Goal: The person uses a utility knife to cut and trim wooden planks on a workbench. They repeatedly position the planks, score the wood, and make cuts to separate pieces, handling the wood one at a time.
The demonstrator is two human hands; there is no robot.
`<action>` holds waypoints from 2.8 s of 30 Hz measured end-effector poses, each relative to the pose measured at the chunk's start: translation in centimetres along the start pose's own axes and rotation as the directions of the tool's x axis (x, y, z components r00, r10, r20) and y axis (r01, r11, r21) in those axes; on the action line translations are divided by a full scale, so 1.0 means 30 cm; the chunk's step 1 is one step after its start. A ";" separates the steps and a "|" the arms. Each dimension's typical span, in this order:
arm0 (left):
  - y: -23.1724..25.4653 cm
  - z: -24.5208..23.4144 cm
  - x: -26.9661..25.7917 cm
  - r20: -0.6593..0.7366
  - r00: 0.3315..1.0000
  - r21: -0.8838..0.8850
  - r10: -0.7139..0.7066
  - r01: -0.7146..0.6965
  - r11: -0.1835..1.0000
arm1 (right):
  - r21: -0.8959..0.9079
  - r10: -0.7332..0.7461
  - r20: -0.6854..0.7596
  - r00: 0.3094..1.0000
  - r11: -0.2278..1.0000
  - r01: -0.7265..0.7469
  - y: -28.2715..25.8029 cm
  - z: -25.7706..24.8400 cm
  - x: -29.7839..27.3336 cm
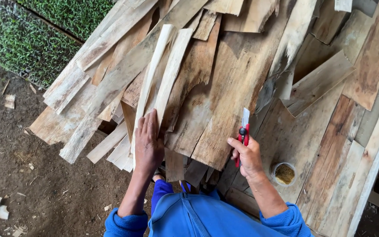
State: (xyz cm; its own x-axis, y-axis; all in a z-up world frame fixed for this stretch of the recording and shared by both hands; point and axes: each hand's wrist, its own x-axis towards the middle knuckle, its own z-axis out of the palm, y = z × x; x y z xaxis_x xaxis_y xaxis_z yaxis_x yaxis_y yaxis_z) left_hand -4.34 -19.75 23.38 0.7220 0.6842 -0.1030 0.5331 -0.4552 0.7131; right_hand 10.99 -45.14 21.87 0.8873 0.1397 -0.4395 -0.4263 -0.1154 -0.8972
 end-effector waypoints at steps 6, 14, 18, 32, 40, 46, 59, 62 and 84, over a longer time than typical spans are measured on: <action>-0.014 0.046 -0.005 0.034 0.999 0.198 0.011 -0.017 0.980 | -0.161 -0.093 -0.019 0.995 0.983 0.088 0.014 -0.040 0.040; -0.032 0.080 -0.009 0.072 0.997 0.253 0.006 -0.024 0.967 | -0.259 -0.311 -0.201 0.929 0.931 0.256 0.015 -0.051 0.222; -0.030 0.071 -0.006 0.093 0.995 0.292 -0.030 0.001 0.956 | -0.088 -0.238 -0.200 0.951 0.971 0.224 0.138 -0.046 0.350; 0.030 -0.073 0.017 0.033 0.998 0.033 -0.050 0.049 0.998 | 0.126 -0.168 -0.184 0.969 0.973 0.193 -0.076 -0.113 0.413; -0.009 -0.026 0.025 0.054 0.995 -0.006 -0.082 0.082 0.997 | -0.027 -0.309 -0.272 0.911 0.949 0.314 -0.445 -0.210 0.104; -0.059 0.041 0.019 0.027 0.999 0.089 0.041 -0.043 0.995 | -0.154 -0.324 -0.193 0.926 0.942 0.298 -0.559 -0.293 -0.027; -0.071 0.160 0.001 -0.002 0.987 0.345 0.162 -0.151 0.926 | -0.370 -0.509 -0.133 0.850 0.821 0.434 -0.681 -0.333 -0.143; -0.060 0.165 0.002 0.026 0.988 0.353 0.150 -0.149 0.924 | -0.306 -0.527 -0.173 0.832 0.832 0.463 -0.663 -0.333 -0.123; -0.077 -0.029 0.093 0.447 0.868 -0.892 -0.217 0.450 -0.035 | -0.001 0.016 -0.150 0.989 1.000 -0.016 -0.154 0.289 0.278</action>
State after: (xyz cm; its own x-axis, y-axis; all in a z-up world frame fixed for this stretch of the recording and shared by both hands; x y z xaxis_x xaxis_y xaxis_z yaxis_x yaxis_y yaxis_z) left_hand -3.94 -16.29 22.06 0.7083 0.4381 -0.5535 -0.0869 0.8322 0.5476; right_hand 18.82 -34.91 21.99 0.8968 -0.0110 -0.4423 -0.4404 -0.1181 -0.8900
